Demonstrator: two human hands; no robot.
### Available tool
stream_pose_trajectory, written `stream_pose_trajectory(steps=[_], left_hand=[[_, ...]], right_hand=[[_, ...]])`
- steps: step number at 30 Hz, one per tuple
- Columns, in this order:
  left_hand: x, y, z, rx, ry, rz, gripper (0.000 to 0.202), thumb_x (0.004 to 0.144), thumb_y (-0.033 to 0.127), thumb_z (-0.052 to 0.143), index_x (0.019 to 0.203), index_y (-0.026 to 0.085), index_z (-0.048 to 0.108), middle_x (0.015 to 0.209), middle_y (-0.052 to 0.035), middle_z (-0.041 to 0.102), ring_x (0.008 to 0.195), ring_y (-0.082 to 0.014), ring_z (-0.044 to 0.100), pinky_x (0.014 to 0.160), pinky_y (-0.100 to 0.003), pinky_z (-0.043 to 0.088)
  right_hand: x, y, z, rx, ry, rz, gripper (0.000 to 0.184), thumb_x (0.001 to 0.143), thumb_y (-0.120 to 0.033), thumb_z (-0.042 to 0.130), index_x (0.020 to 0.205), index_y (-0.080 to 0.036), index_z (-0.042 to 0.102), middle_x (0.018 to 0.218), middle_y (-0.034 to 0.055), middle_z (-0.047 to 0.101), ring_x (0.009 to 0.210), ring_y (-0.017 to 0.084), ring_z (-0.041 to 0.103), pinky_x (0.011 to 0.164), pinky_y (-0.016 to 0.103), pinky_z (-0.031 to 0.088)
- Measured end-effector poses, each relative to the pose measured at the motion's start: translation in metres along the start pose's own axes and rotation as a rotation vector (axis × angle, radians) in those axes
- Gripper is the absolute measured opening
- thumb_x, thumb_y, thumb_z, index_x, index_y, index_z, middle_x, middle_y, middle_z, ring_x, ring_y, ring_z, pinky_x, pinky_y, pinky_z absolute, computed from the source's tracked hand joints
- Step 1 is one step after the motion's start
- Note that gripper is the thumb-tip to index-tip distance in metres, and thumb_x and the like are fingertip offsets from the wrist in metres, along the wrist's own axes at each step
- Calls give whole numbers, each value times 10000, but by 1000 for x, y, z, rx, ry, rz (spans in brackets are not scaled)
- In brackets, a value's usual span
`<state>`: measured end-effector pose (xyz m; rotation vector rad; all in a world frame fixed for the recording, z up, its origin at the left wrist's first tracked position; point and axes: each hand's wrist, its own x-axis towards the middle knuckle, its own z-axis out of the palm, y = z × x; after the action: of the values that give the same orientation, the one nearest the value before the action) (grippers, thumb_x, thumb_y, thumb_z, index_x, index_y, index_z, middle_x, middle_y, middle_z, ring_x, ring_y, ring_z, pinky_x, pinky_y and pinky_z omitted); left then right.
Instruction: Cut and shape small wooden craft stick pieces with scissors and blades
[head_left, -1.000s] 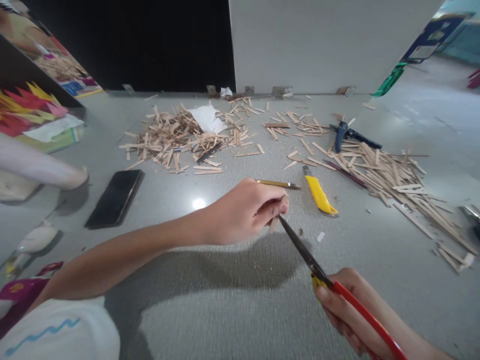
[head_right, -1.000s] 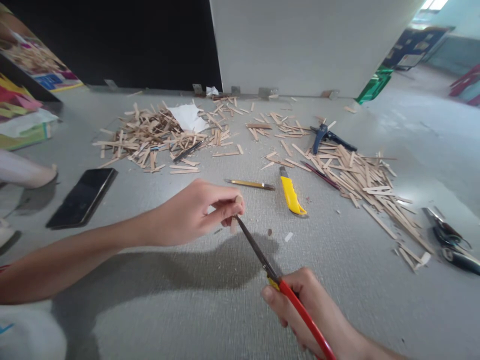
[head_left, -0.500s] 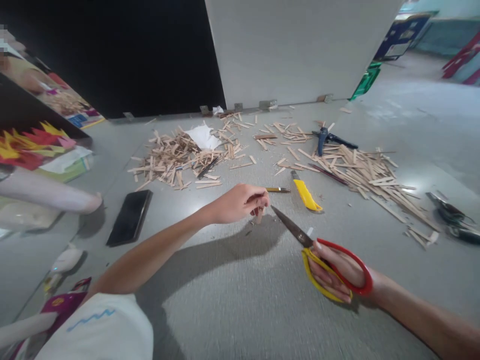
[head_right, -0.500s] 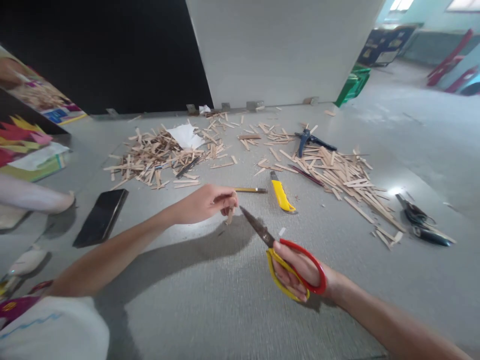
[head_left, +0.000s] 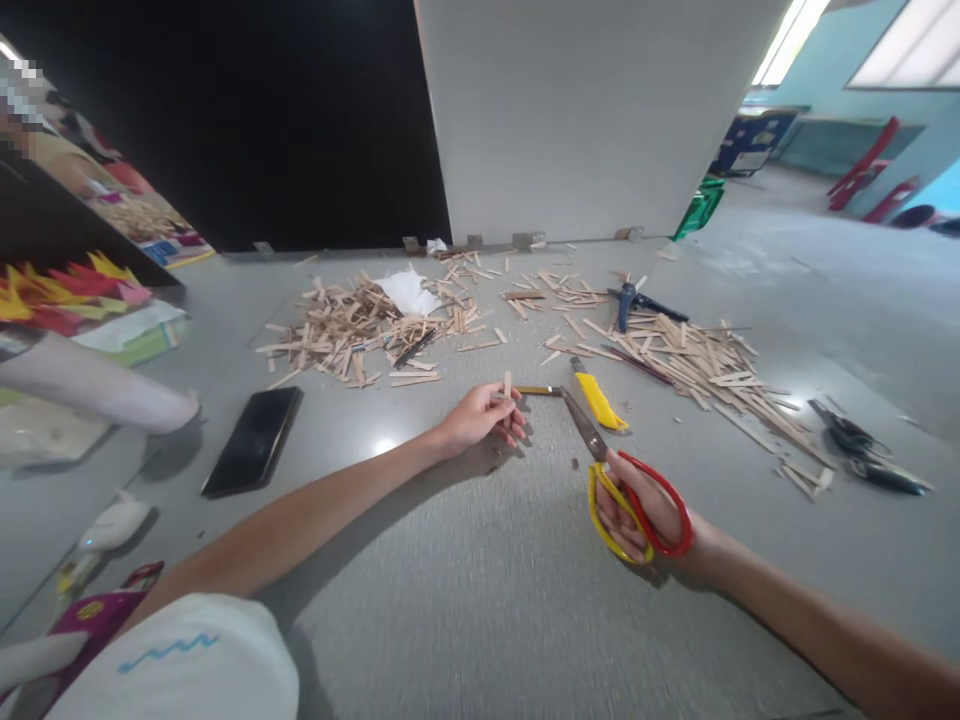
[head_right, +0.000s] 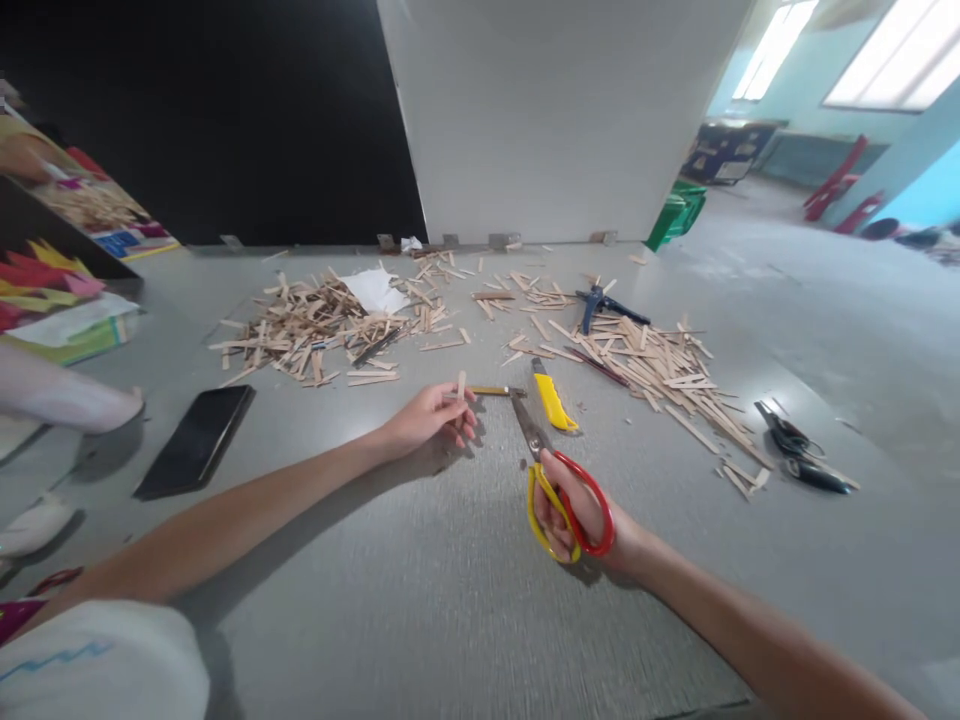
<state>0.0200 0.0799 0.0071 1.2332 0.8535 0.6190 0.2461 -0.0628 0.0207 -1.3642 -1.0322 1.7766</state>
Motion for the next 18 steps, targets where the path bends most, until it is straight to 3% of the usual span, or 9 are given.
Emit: stream_pose_trajectory(steps=[2, 5, 9, 12, 18], left_hand=[[2, -3, 0, -17, 20, 28, 157, 1049, 264, 656, 971, 181, 548, 710, 5, 656, 560, -130, 672, 500, -218, 565], [2, -5, 1, -24, 45, 65, 186, 1075, 324, 589, 950, 205, 520, 613, 86, 503, 407, -84, 488, 382, -171, 428], [-3, -5, 3, 4, 50, 100, 215, 1075, 374, 559, 933, 222, 503, 559, 129, 366, 354, -69, 294, 335, -153, 286], [-8, -6, 4, 34, 36, 116, 249, 1065, 421, 574, 925, 227, 504, 543, 133, 349, 364, -72, 265, 349, -155, 258], [-9, -10, 4, 40, 9, 125, 351, 1069, 487, 559, 842, 230, 485, 522, 124, 326, 376, -70, 276, 368, -154, 232]], right_hand=[[4, -1, 5, -33, 66, -31, 757, 859, -919, 551, 549, -229, 536, 383, -68, 405, 295, 87, 367, 313, 209, 349], [18, -5, 16, -76, 119, -97, 701, 867, -848, 634, 567, -220, 548, 419, -65, 448, 323, 82, 414, 346, 196, 383], [44, -10, 29, -133, 153, -178, 708, 809, -854, 695, 542, -214, 552, 423, -56, 460, 322, 82, 444, 328, 183, 348], [52, -10, 31, -144, 152, -223, 755, 758, -932, 657, 541, -216, 552, 416, -57, 447, 313, 86, 438, 328, 197, 362], [40, -3, 23, -146, 113, -269, 790, 767, -983, 588, 575, -216, 572, 433, -48, 464, 339, 95, 446, 353, 216, 382]])
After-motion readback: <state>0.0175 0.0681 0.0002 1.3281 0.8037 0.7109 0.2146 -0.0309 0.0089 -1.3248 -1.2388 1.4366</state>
